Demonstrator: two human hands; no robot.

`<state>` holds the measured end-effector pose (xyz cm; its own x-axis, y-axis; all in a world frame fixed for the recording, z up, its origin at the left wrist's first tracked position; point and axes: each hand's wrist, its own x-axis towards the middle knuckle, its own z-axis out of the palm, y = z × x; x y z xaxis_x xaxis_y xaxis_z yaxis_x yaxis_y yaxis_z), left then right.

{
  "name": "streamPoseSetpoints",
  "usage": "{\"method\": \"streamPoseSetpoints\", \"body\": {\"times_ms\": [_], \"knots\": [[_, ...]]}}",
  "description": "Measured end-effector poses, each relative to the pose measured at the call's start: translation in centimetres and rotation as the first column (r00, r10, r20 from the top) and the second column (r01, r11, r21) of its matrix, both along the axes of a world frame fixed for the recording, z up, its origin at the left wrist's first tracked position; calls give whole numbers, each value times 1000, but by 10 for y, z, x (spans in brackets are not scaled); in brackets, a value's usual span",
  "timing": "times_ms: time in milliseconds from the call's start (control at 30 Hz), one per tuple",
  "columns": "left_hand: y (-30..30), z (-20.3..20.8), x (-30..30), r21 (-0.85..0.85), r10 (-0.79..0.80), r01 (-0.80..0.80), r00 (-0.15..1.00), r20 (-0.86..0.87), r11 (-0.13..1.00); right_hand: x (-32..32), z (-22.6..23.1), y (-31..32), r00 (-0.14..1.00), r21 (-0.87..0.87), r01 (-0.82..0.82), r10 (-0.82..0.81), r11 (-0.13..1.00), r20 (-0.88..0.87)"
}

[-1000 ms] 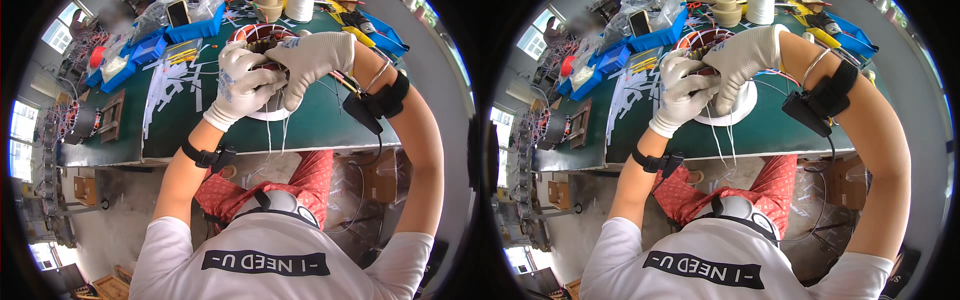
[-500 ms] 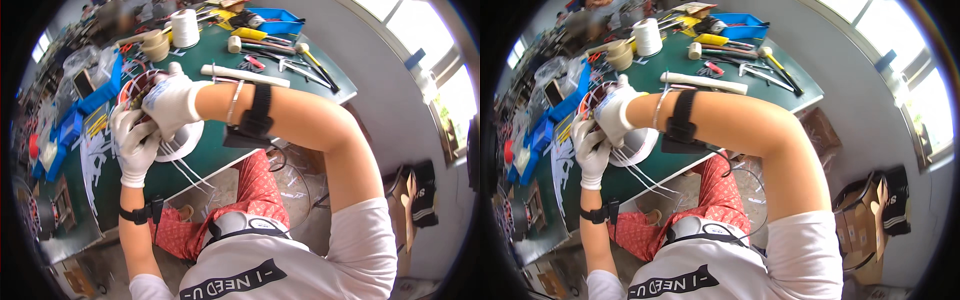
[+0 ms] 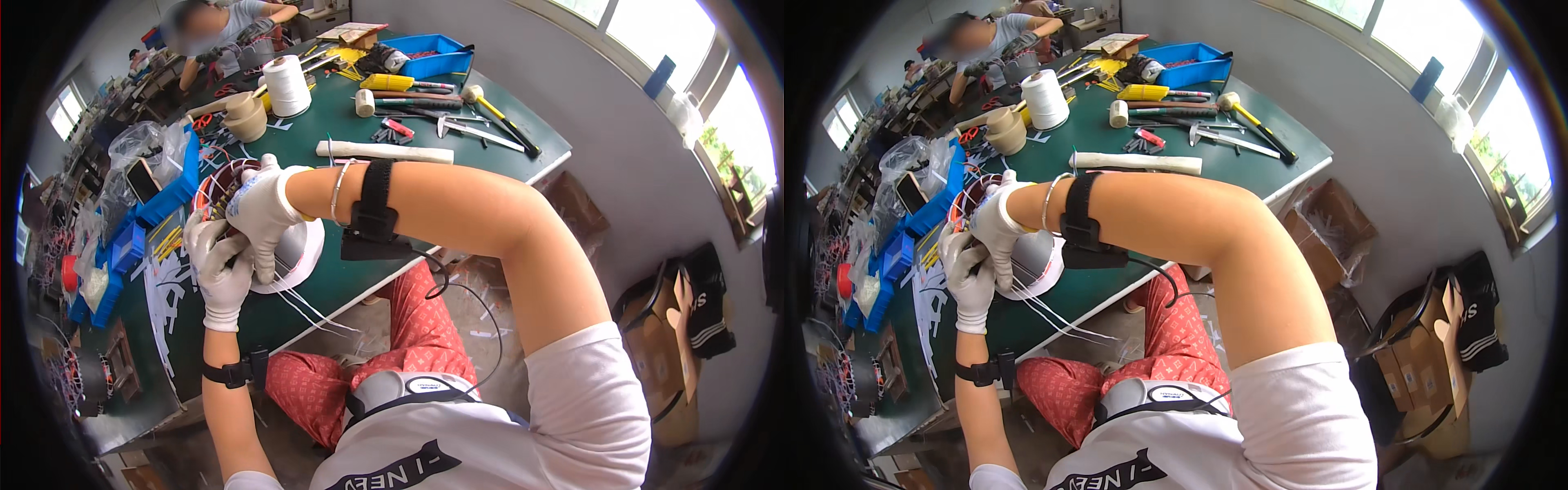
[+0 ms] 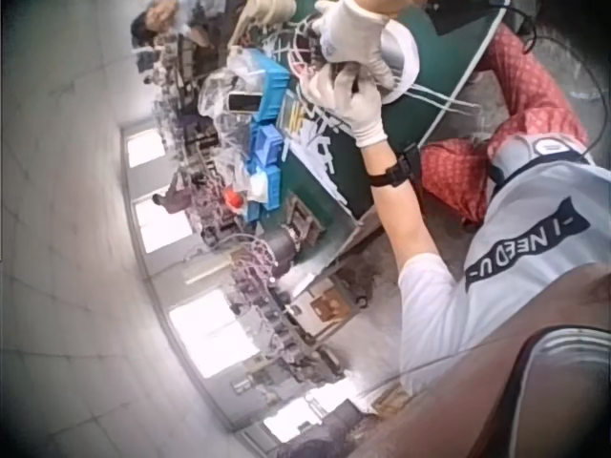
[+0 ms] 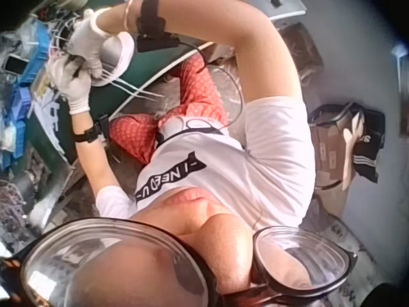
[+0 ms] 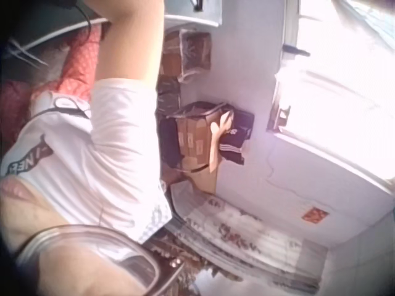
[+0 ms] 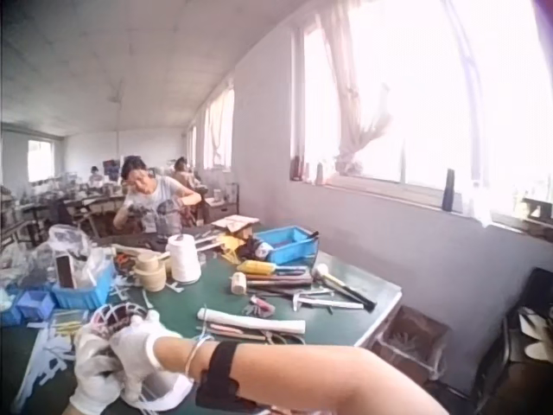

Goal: Tying and securing wires on an electric motor stator using white string and wire cutters in an assembly line setting.

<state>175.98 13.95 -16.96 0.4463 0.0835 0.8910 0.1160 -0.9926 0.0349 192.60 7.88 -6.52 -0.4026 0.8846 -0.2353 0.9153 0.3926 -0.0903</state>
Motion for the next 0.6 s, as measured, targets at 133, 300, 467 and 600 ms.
{"method": "streamPoseSetpoints", "body": {"times_ms": [133, 300, 467, 600], "knots": [[3, -4, -3, -3, -9, 9, 1000, -5, 1000, -3, -4, -4, 999, 128, 10, -17, 992, 51], [4, -2, -1, -8, -26, 26, 1000, -3, 1000, -5, -17, 13, 997, 99, 29, -36, 995, 65], [1, 0, 1, 8, 50, -49, 998, -35, 999, 2, -12, -7, 884, 393, 276, -71, 877, -461], [5, -2, -5, -3, 7, -7, 1000, 7, 1000, 15, -33, -79, -92, 20, 310, 51, 951, -994]]}}
